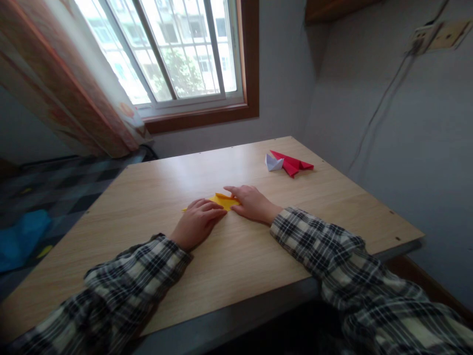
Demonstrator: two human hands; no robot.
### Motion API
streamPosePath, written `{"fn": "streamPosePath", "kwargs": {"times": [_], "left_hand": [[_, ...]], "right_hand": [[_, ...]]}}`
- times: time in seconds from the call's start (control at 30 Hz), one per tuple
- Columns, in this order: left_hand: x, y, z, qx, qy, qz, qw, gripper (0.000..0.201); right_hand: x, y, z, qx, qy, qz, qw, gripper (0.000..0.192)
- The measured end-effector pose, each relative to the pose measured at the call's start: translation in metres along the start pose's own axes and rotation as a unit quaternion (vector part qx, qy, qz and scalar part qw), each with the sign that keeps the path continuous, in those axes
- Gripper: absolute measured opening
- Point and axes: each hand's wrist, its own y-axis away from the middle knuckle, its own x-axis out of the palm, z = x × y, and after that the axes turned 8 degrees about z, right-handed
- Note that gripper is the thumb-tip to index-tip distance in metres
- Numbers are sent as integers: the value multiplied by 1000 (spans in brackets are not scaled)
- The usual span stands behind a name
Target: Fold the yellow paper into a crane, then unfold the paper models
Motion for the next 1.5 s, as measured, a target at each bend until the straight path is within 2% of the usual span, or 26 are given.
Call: {"fn": "streamPosePath", "kwargs": {"times": [0.1,0.2,0.4,0.67,0.93,1.3,1.5], "left_hand": [[-1,0,-2,-9,-14,5,1000,22],[-3,1,-6,-36,-35,17,999,23],[-3,3,-8,-70,-73,39,994,27],[-4,3,-8,-70,-101,32,992,27],[-2,3,-8,-75,-97,32,992,27],[0,5,-6,-83,-77,74,991,32],[2,3,-5,-59,-75,39,995,28]], "right_hand": [[-1,-1,-1,-26,16,18,999,29],[-2,-2,-2,-43,17,21,999,20],[0,-3,-5,-61,21,16,998,19],[-3,-3,-2,-46,32,12,998,15],[-3,-3,0,-35,27,13,999,19],[-5,-1,1,-43,3,28,999,18],[-8,-1,-1,-49,-27,38,998,21]]}}
